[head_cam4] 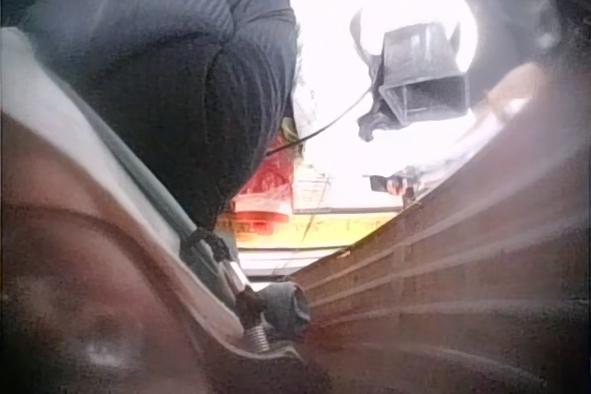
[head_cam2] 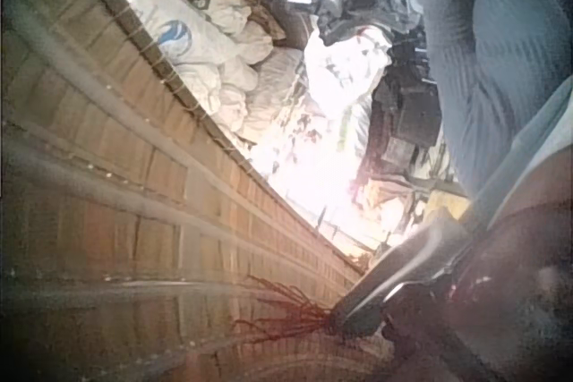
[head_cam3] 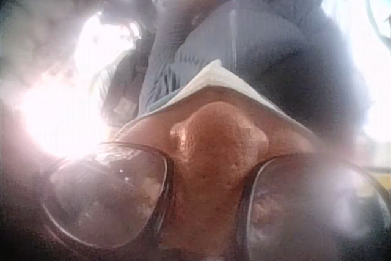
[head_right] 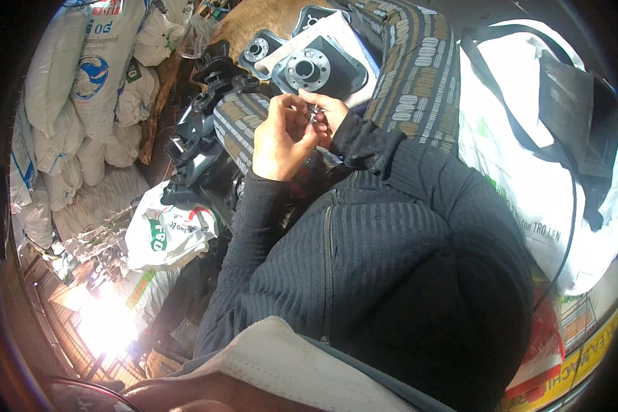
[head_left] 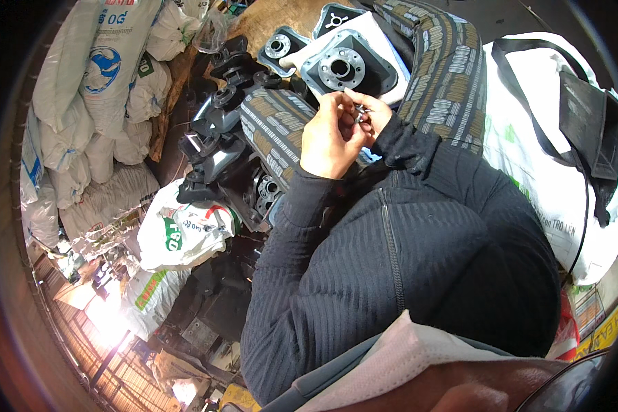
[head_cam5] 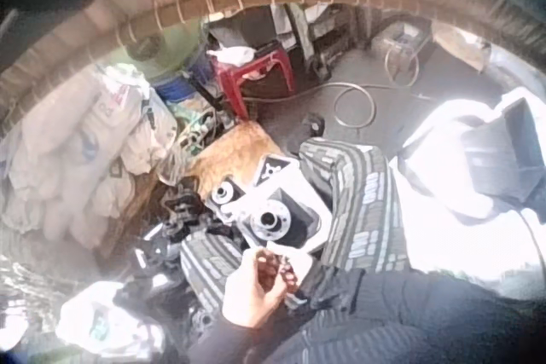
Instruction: The person uses a cordless drill to fasten screws into a white plastic housing component. They repeatedly insert screws and tighten them while holding the part steady with the other hand.
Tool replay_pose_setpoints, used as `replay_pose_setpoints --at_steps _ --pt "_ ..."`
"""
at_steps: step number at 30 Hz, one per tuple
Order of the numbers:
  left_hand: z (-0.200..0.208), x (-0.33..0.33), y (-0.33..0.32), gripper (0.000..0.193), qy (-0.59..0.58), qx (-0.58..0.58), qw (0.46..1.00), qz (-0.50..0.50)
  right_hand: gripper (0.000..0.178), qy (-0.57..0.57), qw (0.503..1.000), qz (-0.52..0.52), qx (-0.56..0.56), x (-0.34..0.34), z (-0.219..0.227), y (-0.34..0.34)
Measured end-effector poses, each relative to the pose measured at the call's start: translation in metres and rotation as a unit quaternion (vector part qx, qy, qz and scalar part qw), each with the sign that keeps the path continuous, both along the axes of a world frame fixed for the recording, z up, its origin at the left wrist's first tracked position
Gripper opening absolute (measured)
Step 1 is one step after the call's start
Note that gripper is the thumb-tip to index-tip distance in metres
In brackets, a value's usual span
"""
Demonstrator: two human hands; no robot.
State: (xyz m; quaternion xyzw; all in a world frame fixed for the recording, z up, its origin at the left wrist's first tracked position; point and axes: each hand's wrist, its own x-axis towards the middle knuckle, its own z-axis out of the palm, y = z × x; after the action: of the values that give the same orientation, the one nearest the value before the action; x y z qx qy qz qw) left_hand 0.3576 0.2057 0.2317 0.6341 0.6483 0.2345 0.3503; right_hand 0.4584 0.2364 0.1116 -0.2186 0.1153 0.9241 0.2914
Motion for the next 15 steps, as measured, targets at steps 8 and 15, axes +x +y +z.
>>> replay_pose_setpoints --at_steps 8,15 --pt "-0.01 0.003 0.018 0.019 -0.046 -0.006 0.989 -0.139 0.032 0.167 0.981 0.013 0.102 0.016 -0.029 0.014" --pt "-0.074 -0.068 0.051 0.018 -0.092 -0.087 0.991 0.051 0.027 -0.248 0.957 -0.063 0.133 0.066 -0.034 0.047"
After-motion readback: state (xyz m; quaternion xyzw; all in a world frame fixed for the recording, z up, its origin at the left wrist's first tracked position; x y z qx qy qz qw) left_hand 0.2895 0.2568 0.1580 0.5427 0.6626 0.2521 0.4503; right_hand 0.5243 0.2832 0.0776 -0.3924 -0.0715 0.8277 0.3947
